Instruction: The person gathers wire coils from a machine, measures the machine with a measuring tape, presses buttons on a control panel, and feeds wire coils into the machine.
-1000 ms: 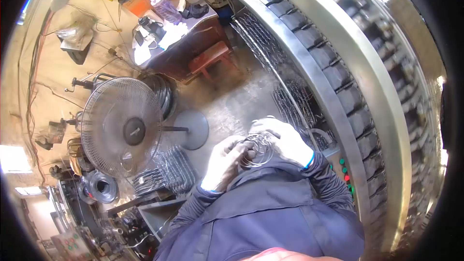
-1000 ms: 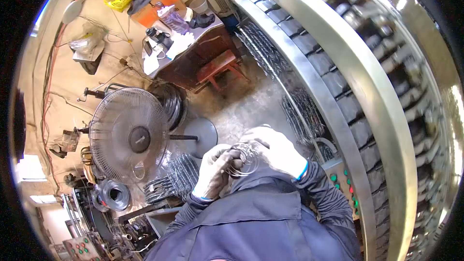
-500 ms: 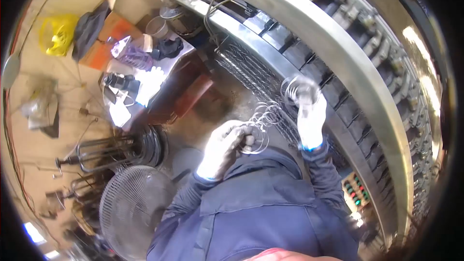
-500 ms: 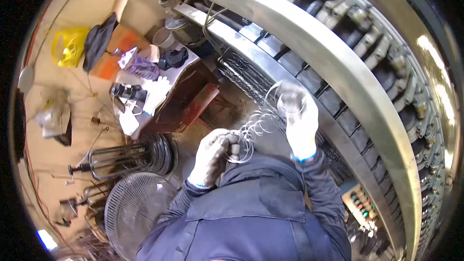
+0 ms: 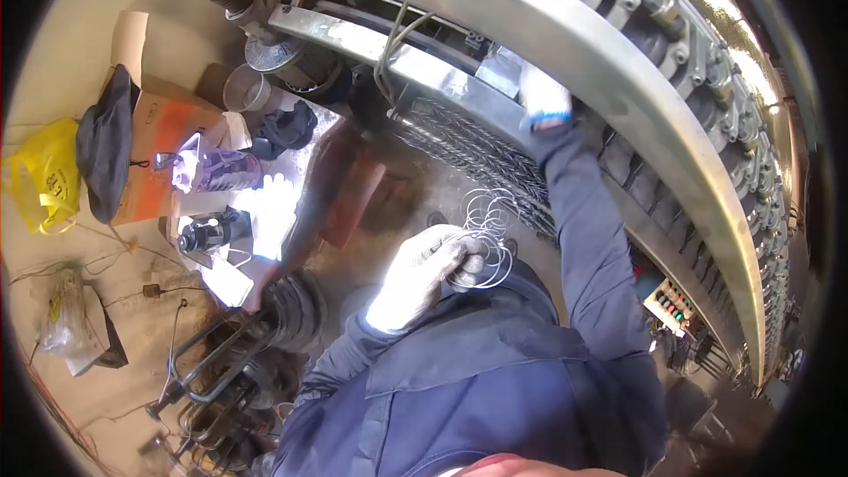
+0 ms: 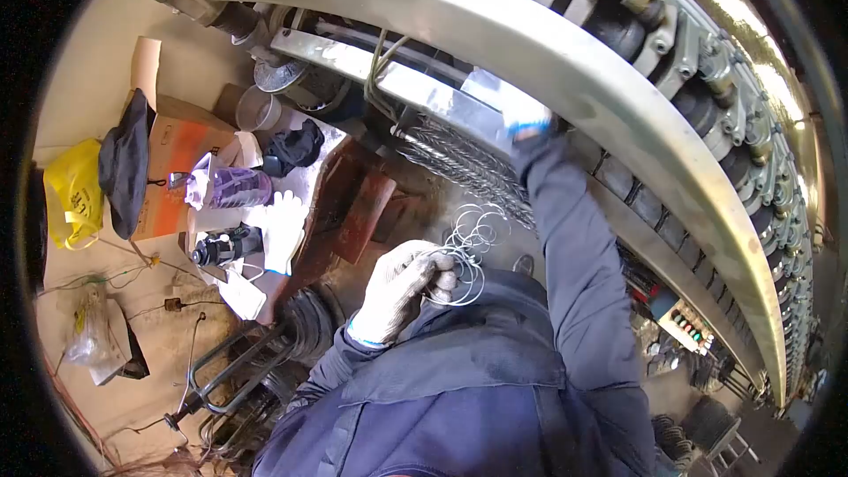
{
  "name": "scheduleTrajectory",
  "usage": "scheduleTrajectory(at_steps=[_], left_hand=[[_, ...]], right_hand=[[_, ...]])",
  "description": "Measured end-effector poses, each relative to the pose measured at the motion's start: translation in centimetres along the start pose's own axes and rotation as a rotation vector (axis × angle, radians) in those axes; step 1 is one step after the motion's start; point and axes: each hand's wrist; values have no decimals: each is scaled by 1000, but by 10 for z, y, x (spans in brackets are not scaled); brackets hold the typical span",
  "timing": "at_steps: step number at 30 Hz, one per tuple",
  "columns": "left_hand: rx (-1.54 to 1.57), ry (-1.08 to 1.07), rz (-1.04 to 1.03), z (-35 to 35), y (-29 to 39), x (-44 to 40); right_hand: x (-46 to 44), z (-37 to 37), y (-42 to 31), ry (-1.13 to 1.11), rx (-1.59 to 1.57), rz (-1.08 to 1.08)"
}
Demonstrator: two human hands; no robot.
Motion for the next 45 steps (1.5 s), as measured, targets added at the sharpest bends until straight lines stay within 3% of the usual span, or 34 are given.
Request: scheduleTrajectory(at_steps=[1,2,5,6,8,9,10,11,13,16,18,19,21,24,28,29,32,34,35,37,39,40,42,43,45], left_hand=[[4,-9,15,3,4,-1],[7,-19,28,6,9,-3],[75,-46,22,12,21,-11],[54,-39,-29,13,21,-15],[48,-45,-90,12,27,-22],[44,-53,-111,12,30,-26],[43,-61,-123,12,32,-31],[68,-79,-141,12,35,-33],[-30,-115,-202,12,38,-40],[22,-140,-96,10,35,-38],[21,-153,-103,9,32,-38],[26,-162,-120,8,30,-39],[14,-143,-87,1,26,-39],[-16,-135,-17,-8,22,-36],[3,-160,27,-8,19,-35],[30,-165,7,-9,17,-37],[65,-97,-89,-21,11,-43],[49,-170,-80,-23,12,-50],[30,-239,-72,-23,13,-53],[9,-287,-1,-28,19,-53],[-18,-284,84,-32,18,-50],[-21,-285,88,-32,16,-51],[-25,-301,51,-33,11,-53],[-28,-300,56,-36,9,-53],[-104,-270,73,-42,3,-52]], right_hand=[[-10,-10,12,-134,88,46],[-8,-13,19,33,135,139],[19,32,12,68,154,58],[34,48,9,93,59,59],[61,81,5,169,-381,301],[56,120,-10,-185,-941,284],[50,160,-25,-513,-1451,86],[60,158,-30,-446,-1132,361],[74,155,-27,-567,-1097,382],[76,155,-14,-339,-1465,109],[113,122,-18,52,-1141,-291],[114,102,-20,329,-583,-290],[76,80,4,309,-92,-129],[54,15,65,43,-94,-105],[71,41,75,135,263,94],[83,51,75,153,181,43],[117,106,55,11,-418,191],[89,167,11,-402,-1270,169],[111,164,10,-347,-1088,299],[122,157,21,-505,-1169,247],[121,172,28,-396,-1591,-166],[123,152,34,-169,-1197,-87],[129,113,47,209,-168,-222],[116,94,67,267,68,-91],[116,50,97,206,299,-57]])
Point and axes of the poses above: each hand's wrist, its own x-axis away from the middle knuckle, its own z-axis out of the back of the hand, y = z × x
